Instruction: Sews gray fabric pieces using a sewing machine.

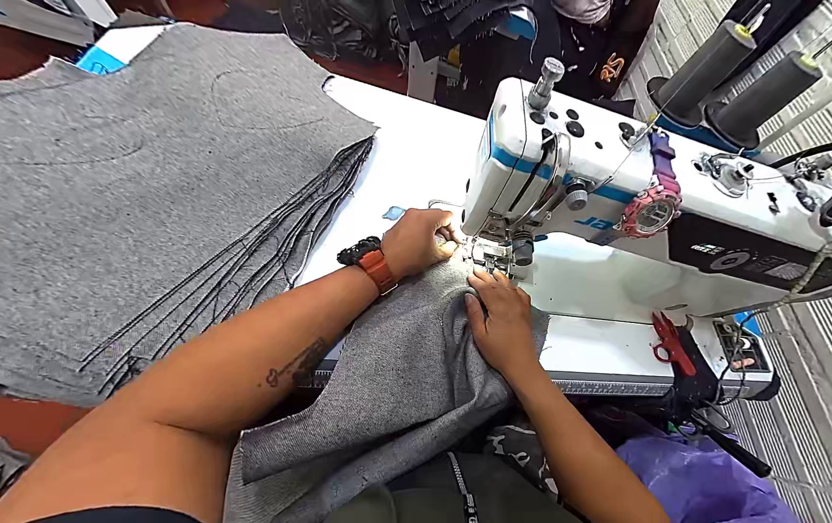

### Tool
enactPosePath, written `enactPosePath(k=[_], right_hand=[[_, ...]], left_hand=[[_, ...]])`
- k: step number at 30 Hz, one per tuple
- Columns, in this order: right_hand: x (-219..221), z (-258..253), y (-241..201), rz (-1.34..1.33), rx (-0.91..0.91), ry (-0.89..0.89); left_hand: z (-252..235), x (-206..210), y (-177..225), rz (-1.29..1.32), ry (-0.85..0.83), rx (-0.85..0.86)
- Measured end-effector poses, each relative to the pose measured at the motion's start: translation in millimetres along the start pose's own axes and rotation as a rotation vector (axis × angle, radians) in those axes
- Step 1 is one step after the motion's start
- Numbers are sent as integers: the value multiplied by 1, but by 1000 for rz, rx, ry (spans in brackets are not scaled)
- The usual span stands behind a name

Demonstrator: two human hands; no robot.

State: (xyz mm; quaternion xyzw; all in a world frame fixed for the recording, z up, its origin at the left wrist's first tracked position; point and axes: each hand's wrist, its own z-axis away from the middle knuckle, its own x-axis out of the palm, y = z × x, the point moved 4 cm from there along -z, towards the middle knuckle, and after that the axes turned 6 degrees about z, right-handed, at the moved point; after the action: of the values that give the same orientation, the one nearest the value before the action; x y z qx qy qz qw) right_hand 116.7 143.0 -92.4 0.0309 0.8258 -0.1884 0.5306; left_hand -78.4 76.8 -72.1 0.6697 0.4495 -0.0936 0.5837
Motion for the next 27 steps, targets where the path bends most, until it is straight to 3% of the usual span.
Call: enactPosePath(k=[4, 6, 8, 10, 12, 14, 15, 16, 19, 23, 27], right_hand=[[2, 0, -5, 0, 20, -22], [1, 2, -3, -66, 50, -54], [-10, 4, 4, -142, 108, -148], [-27, 10, 17, -132, 160, -183], [-43, 20, 34, -78, 193, -182], [-53, 23, 49, -36, 267, -219], [-56, 22, 52, -31, 307, -254], [-57, 22, 54, -30, 331, -271], [-56, 31, 55, -45, 330, -284], [-58, 46, 56, -275, 289, -317], [-57, 58, 50, -662, 248, -328]], left_hand=[[-8, -2, -5, -18, -77, 114], [-8, -8, 5, -134, -245, 73], [8, -16, 44, -341, -373, -93], [48, -11, 115, -383, -328, -150], [97, 23, 184, -155, -218, -82], [130, 76, 211, 122, -272, -140], [138, 102, 206, 187, -295, -168], [142, 122, 192, 186, -201, -137], [146, 141, 152, -44, -12, 5], [160, 105, 136, -209, -31, 49], [178, 60, 114, -242, 216, -78]])
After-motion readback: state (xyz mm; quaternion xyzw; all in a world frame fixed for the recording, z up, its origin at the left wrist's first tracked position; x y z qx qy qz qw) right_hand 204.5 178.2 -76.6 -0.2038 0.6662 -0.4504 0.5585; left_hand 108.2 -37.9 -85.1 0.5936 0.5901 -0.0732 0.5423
